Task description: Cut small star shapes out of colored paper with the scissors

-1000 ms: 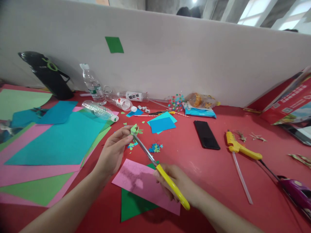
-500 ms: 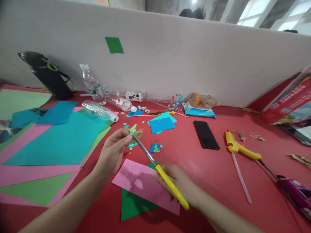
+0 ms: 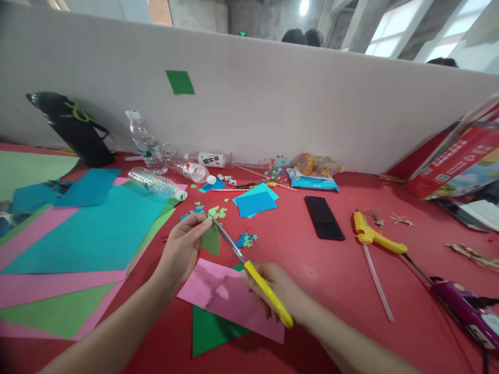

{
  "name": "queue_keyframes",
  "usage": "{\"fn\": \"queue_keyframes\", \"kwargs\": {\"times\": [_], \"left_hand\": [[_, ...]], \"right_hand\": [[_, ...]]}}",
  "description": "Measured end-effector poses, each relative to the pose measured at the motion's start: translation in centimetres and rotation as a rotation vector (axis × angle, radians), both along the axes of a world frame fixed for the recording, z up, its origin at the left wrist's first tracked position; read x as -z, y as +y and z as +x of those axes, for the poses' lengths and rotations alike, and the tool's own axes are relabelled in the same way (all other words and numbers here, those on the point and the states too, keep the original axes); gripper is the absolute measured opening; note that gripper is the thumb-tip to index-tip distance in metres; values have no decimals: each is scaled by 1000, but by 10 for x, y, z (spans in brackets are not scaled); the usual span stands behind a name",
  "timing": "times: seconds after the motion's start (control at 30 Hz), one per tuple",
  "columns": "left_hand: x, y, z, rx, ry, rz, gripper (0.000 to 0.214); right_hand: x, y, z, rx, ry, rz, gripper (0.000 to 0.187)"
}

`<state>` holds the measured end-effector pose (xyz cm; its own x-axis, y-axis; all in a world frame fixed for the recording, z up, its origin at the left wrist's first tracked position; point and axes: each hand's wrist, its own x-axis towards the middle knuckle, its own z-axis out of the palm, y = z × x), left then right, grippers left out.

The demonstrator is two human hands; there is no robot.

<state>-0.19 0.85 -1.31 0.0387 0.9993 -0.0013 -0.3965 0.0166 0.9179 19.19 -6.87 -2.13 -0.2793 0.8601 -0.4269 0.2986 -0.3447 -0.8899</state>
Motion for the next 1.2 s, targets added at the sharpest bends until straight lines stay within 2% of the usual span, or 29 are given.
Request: {"fn": "queue_keyframes", "kwargs": {"times": [0.17,0.3,0.43,0.5,0.6,0.7,0.77,0.87,0.93,1.0,1.1,1.2], "left_hand": [[4,5,-2,-11,-29,-73,17],[4,1,1,60,-28,-97,18],[5,-10,11,145,-5,-85,20],[6,-16,16,172,14,-93,21],[6,-22,22,201,33,-114,23],[3,-22,23,203,107,-77,21],[1,-19,21,173,220,9,16],[3,-11,14,125,506,215,13],[9,-4,10,94,730,392,15],[18,1,6,123,946,539,16],[31,4,5,192,1189,654,22],[36,5,6,195,1272,703,27]], "right_hand": [[-2,9,3,74,53,88,59],[-21,19,2,165,47,190,50],[-32,27,-5,153,67,208,43],[-29,30,-10,145,111,191,39],[-18,33,-18,253,143,166,28],[-6,35,-20,300,167,192,23],[-2,36,-15,333,185,218,24],[-4,40,-2,417,197,258,27],[-7,43,7,476,199,284,27],[-9,46,13,517,199,302,26],[-6,49,14,538,201,303,27],[1,50,12,516,211,286,28]]}}
